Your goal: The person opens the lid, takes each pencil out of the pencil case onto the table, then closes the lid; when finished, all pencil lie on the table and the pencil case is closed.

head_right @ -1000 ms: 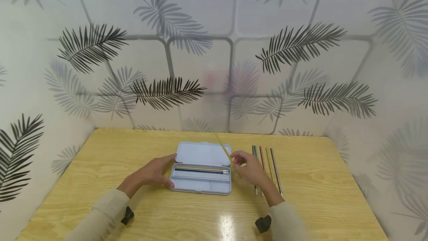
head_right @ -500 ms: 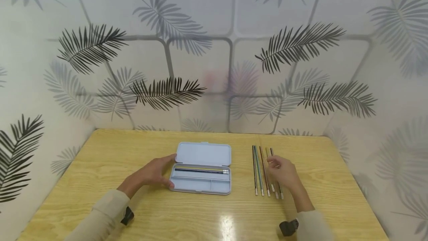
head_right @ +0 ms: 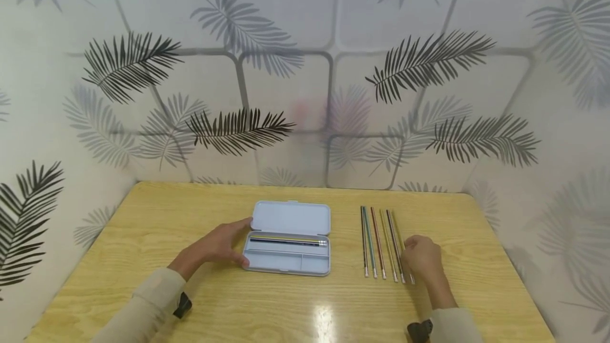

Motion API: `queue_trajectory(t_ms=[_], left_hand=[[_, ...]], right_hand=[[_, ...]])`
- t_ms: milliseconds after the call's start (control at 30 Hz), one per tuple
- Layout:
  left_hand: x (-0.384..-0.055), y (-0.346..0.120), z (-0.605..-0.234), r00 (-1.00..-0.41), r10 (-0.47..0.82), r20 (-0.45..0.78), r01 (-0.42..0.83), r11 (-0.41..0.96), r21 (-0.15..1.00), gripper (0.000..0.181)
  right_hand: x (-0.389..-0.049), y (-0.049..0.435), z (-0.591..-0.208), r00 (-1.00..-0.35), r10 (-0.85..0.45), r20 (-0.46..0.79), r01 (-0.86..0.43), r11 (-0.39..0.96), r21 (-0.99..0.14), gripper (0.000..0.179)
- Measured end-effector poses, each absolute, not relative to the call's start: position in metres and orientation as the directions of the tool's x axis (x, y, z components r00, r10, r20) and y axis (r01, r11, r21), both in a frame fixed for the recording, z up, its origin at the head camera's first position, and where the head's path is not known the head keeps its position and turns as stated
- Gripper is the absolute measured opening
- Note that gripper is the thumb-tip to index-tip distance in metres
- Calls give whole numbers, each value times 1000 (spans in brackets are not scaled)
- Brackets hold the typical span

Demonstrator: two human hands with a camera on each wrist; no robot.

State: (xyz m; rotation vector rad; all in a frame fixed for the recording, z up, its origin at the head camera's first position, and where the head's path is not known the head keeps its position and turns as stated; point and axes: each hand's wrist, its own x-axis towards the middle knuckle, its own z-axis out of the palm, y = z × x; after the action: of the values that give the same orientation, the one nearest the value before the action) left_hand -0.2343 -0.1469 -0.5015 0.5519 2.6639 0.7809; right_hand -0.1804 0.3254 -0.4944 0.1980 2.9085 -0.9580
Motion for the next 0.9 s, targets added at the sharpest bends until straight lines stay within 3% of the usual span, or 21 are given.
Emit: queue_trajectory(t_ms=[200,333,600,900], left_hand=[[-234,-146,-501,-876,448,-181,272,766,582,111],[-233,-146,-500,-875,448,-182,274,771,575,111],[-234,-148,-502,-880,439,-180,266,770,580,112],[-234,-149,-502,-879,443,-177,268,766,584,112]], right_hand=[[-184,325,-493,-976,158,-151,216,787,-578,31],[-187,324,-493,-982,146,-120,189,782,-594,31],[-204,281,-488,-998,-48,48,-68,706,-705,24],[-227,217,-495,-962,-266,53,-194,539,-819,22]])
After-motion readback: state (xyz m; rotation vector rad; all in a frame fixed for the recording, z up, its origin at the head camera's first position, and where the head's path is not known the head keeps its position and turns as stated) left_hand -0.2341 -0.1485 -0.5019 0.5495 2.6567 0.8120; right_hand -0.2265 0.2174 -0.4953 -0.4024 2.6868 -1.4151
